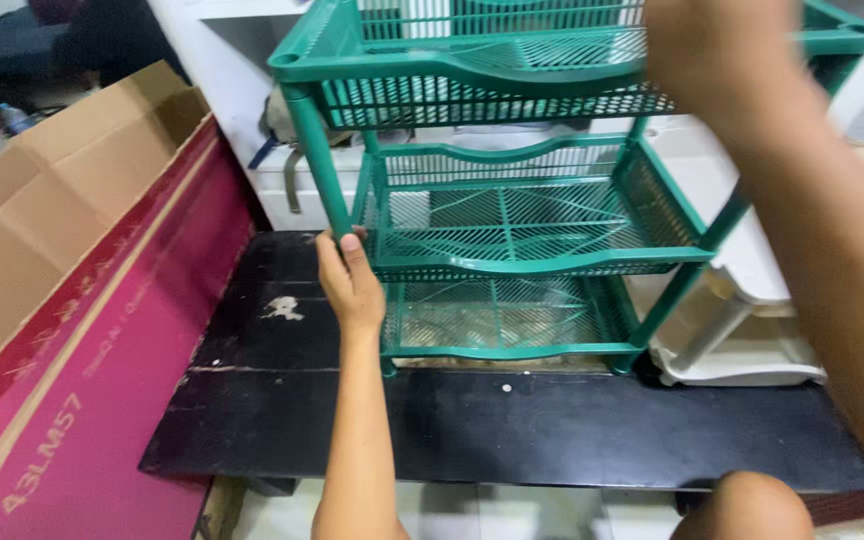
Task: The person wipes the vertical supports and basket edges of a green plastic three-tier rack with a red cloth. They rotate the rack to reach different sides and continue wiping the same areas repeatedly.
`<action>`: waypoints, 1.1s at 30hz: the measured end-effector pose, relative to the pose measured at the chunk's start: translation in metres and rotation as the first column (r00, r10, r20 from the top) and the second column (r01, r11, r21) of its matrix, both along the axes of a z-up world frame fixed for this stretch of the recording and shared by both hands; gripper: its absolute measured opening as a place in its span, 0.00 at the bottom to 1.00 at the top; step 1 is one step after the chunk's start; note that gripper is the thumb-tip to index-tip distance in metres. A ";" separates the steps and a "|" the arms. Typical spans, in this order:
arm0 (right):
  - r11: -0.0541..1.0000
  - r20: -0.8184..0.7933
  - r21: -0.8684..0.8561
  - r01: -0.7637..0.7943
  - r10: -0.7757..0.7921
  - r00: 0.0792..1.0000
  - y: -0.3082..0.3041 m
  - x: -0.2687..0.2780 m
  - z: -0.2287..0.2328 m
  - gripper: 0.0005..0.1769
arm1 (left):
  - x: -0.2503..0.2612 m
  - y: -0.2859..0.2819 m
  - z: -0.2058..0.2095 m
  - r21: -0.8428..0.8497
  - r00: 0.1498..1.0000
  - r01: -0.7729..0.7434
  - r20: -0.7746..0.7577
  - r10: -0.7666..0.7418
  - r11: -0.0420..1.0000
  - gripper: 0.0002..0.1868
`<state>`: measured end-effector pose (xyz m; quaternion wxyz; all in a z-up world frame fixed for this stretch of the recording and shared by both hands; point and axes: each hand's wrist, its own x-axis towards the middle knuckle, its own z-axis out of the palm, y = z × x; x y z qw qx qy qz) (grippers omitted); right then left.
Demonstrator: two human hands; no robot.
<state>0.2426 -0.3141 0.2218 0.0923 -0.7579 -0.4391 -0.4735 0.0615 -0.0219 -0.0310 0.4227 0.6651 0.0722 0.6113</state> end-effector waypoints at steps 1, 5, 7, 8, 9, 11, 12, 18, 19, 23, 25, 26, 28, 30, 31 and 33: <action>0.984 0.207 -0.158 0.080 -0.046 0.977 0.041 -0.012 0.000 0.14 | -0.002 -0.001 0.000 -0.032 1.000 0.011 -0.017 -0.011 0.999 0.20; 0.826 0.157 0.085 -0.558 0.542 0.826 0.181 -0.095 -0.004 0.11 | -0.006 -0.006 0.005 -0.045 0.998 0.061 0.024 -0.060 0.997 0.21; 0.771 0.088 0.149 -0.619 0.613 0.785 0.211 -0.126 -0.003 0.06 | -0.005 -0.005 0.010 -0.011 0.996 0.062 0.061 -0.061 0.998 0.21; 0.791 0.133 0.140 -0.595 0.580 0.803 0.212 -0.133 -0.005 0.07 | -0.004 -0.006 0.010 -0.009 0.997 0.054 0.062 -0.053 0.999 0.21; 0.811 0.179 0.133 -0.570 0.546 0.818 0.212 -0.138 -0.007 0.08 | -0.003 -0.006 0.011 -0.007 0.997 0.046 0.062 -0.045 0.999 0.21; 0.835 0.273 0.108 -0.539 0.497 0.824 0.201 -0.140 -0.015 0.11 | -0.004 -0.006 0.009 -0.032 0.997 0.065 0.039 -0.064 0.997 0.21; 0.840 0.322 0.084 -0.536 0.486 0.812 0.192 -0.136 -0.019 0.13 | -0.004 -0.005 0.008 -0.052 0.997 0.073 0.027 -0.071 0.996 0.21; 0.899 0.316 0.004 -0.438 0.414 0.853 0.143 -0.099 -0.034 0.17 | -0.005 -0.003 0.004 -0.023 0.996 0.084 0.023 -0.083 0.996 0.21; 0.920 0.296 -0.008 -0.392 0.377 0.878 0.130 -0.095 -0.036 0.17 | -0.007 -0.004 0.003 0.007 0.998 0.054 0.017 -0.054 0.999 0.21; 0.957 0.417 0.011 -0.288 0.258 0.871 0.082 -0.086 -0.039 0.20 | -0.005 -0.002 0.006 0.068 1.000 -0.007 0.000 0.007 0.998 0.19; 0.968 0.413 -0.005 -0.251 0.231 0.881 0.061 -0.085 -0.041 0.19 | -0.006 -0.002 0.006 0.068 1.000 -0.002 -0.009 0.002 0.998 0.18; 0.973 0.409 -0.014 -0.230 0.216 0.887 0.051 -0.084 -0.042 0.19 | -0.007 -0.002 0.006 0.074 1.000 0.005 -0.004 -0.005 0.997 0.19; 0.983 0.406 -0.042 -0.176 0.178 0.897 0.033 -0.080 -0.042 0.16 | -0.007 -0.003 0.006 0.078 0.999 0.032 0.006 -0.032 0.996 0.19; 0.987 0.434 -0.079 -0.138 0.159 0.887 0.016 -0.072 -0.040 0.15 | -0.009 -0.003 0.006 0.079 0.997 0.069 0.016 -0.071 0.994 0.20; 0.988 0.451 -0.105 -0.116 0.151 0.880 0.007 -0.067 -0.037 0.14 | -0.010 -0.003 0.006 0.085 0.998 0.069 0.009 -0.070 0.994 0.20; 0.985 0.483 -0.155 -0.071 0.138 0.865 -0.010 -0.055 -0.032 0.14 | -0.011 -0.001 0.006 0.100 0.998 0.065 -0.003 -0.065 0.993 0.20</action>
